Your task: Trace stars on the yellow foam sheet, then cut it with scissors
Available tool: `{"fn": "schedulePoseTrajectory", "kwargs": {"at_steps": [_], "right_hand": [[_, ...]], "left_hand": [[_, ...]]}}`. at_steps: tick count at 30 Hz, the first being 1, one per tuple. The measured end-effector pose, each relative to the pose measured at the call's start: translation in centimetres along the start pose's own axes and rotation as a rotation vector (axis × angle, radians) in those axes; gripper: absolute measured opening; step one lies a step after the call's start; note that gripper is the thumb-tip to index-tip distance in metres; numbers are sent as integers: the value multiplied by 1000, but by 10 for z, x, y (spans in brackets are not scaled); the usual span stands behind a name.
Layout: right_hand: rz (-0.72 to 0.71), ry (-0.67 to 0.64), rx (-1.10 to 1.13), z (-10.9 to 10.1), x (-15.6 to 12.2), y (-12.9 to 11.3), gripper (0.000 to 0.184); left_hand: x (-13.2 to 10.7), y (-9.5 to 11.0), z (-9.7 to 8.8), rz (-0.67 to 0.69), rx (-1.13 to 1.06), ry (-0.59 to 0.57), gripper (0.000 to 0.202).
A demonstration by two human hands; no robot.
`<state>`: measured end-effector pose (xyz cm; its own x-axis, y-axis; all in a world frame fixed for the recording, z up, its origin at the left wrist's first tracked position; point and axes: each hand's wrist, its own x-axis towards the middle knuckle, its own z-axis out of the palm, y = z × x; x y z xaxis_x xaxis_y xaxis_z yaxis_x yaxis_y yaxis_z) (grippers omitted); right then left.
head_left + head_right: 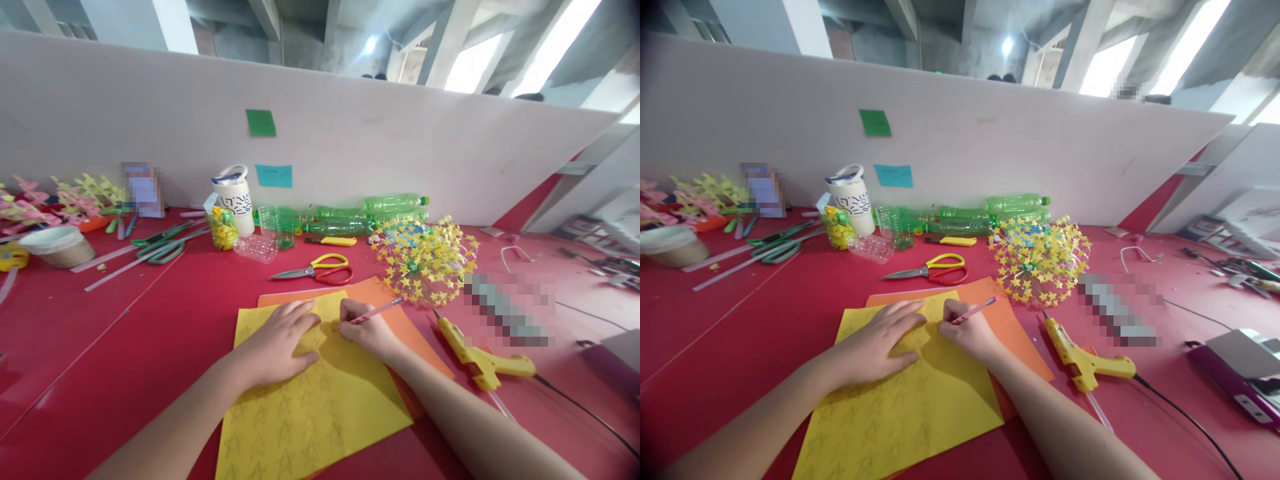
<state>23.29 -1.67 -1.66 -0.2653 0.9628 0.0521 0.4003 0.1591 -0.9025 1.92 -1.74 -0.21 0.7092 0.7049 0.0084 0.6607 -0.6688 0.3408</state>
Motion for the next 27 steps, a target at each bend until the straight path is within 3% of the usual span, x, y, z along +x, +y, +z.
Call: {"fn": "schedulePoseTrajectory", "kwargs": {"at_steps": [27], "right_hand": [[-65, -42, -22, 6, -2, 1, 8]], "left_hand": [[1, 0, 1, -2, -3, 18, 45]]}}
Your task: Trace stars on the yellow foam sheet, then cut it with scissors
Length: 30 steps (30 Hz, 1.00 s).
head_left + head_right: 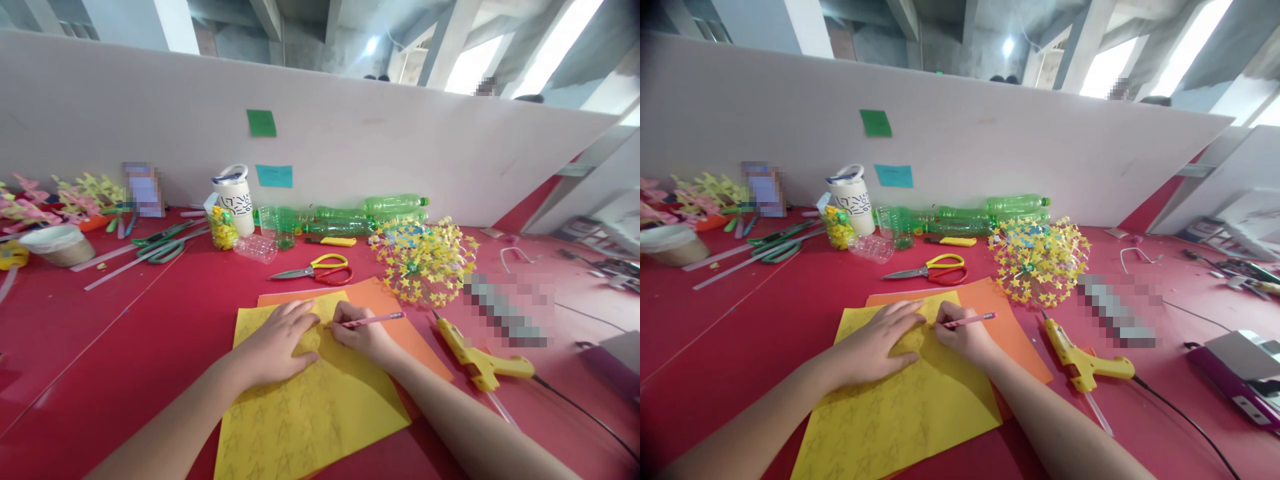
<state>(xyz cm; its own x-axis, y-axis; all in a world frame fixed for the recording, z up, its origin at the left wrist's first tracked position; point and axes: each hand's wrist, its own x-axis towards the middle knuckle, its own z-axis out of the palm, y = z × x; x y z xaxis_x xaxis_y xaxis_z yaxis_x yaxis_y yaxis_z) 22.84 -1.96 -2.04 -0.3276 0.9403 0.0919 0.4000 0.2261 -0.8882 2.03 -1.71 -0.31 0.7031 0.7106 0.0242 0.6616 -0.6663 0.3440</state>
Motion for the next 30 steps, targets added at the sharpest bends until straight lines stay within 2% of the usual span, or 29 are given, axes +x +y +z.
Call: {"fn": "schedulePoseTrajectory", "kwargs": {"at_steps": [13, 23, 30], "right_hand": [[-39, 112, -118, 5, -1, 0, 9], [30, 191, -200, 3, -1, 1, 11], [7, 203, -198, 2, -2, 3, 12]], "left_hand": [[-1, 0, 0, 5, -2, 3, 44], [-1, -1, 0, 0, -7, -7, 45], [-1, 0, -2, 1, 3, -6, 45]]}}
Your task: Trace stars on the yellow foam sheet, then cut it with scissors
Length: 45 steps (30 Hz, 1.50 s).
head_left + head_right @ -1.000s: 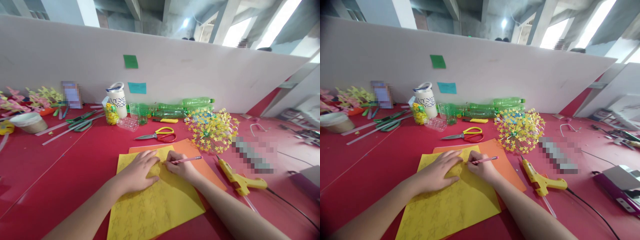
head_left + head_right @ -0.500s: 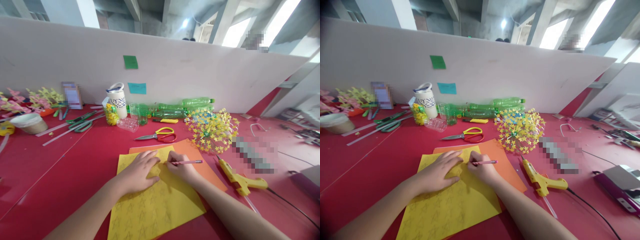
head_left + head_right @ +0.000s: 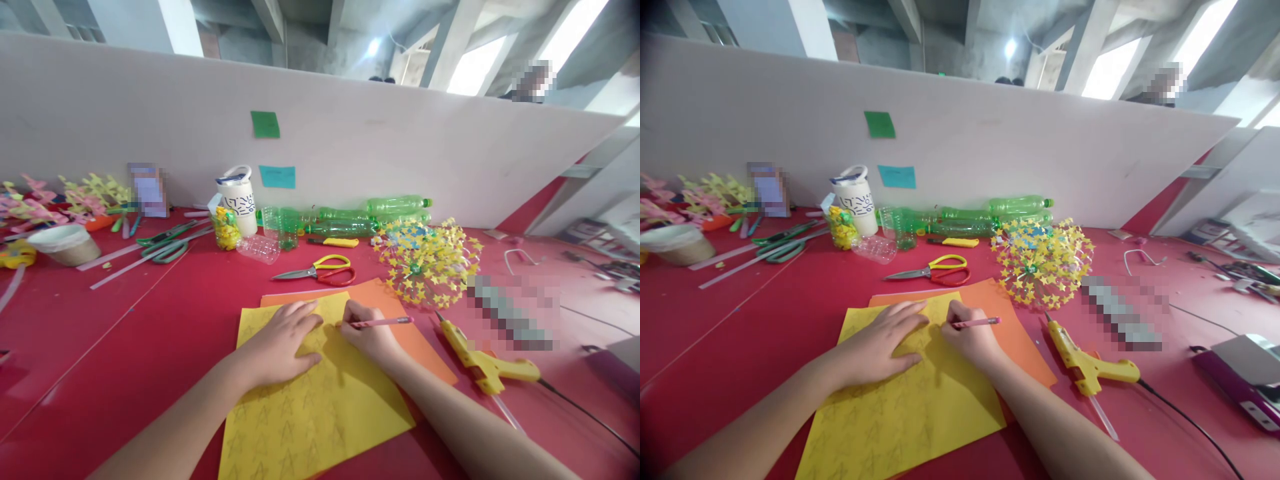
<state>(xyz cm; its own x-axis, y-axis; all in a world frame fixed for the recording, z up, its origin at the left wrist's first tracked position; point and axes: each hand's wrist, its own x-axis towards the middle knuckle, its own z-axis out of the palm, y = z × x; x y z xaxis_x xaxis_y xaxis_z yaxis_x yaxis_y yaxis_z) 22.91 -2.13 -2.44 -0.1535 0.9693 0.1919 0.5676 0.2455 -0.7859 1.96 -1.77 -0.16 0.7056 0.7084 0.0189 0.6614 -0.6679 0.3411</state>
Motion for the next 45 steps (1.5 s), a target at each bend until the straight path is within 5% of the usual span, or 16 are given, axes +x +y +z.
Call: {"fn": "schedulePoseTrajectory", "kwargs": {"at_steps": [22, 33, 45], "right_hand": [[-142, -181, 38, 0, -6, -11, 12], [131, -131, 422, -11, 1, -3, 12], [43, -264, 364, -6, -4, -8, 10]], "left_hand": [[0, -3, 4, 2, 10, 8, 47], [0, -7, 2, -10, 85, 58, 47], [0, -7, 4, 5, 90, 61, 54]]}}
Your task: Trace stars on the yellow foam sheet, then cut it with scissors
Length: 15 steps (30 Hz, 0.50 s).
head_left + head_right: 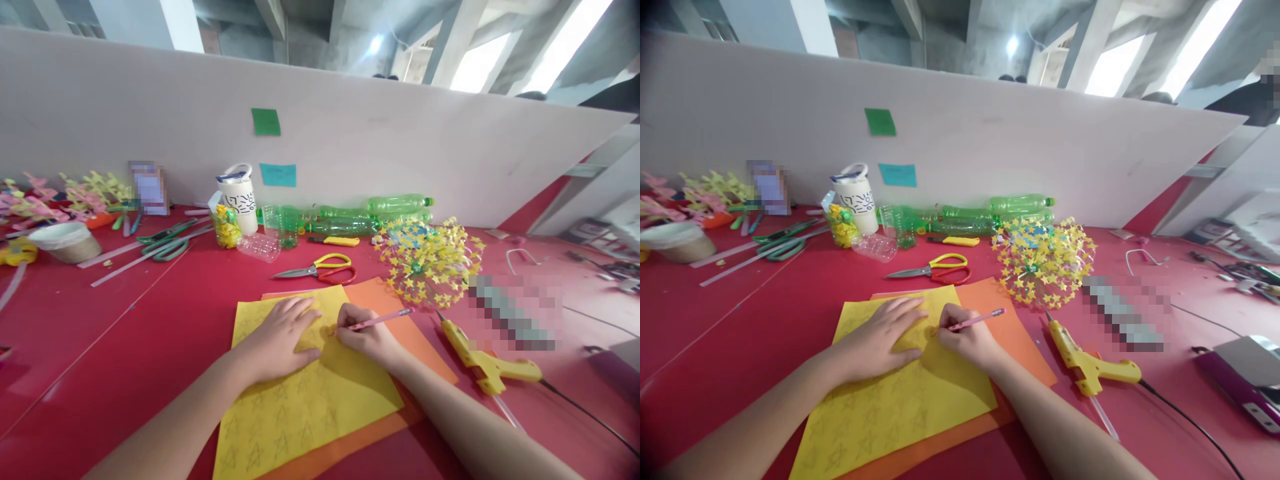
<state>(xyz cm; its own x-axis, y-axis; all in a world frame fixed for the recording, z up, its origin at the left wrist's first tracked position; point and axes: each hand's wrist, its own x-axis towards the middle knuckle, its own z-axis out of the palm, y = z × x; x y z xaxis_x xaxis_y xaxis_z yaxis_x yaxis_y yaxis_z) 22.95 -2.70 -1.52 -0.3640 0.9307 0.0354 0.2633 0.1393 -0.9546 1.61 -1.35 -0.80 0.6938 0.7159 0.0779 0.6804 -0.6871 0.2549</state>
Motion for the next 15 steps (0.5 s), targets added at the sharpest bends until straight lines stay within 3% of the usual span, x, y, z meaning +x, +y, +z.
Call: {"fn": "schedulePoseTrajectory", "kwargs": {"at_steps": [15], "right_hand": [[1, -71, -16, 1, -1, 2, 9]], "left_hand": [[0, 2, -2, -14, -15, -24, 51]]}}
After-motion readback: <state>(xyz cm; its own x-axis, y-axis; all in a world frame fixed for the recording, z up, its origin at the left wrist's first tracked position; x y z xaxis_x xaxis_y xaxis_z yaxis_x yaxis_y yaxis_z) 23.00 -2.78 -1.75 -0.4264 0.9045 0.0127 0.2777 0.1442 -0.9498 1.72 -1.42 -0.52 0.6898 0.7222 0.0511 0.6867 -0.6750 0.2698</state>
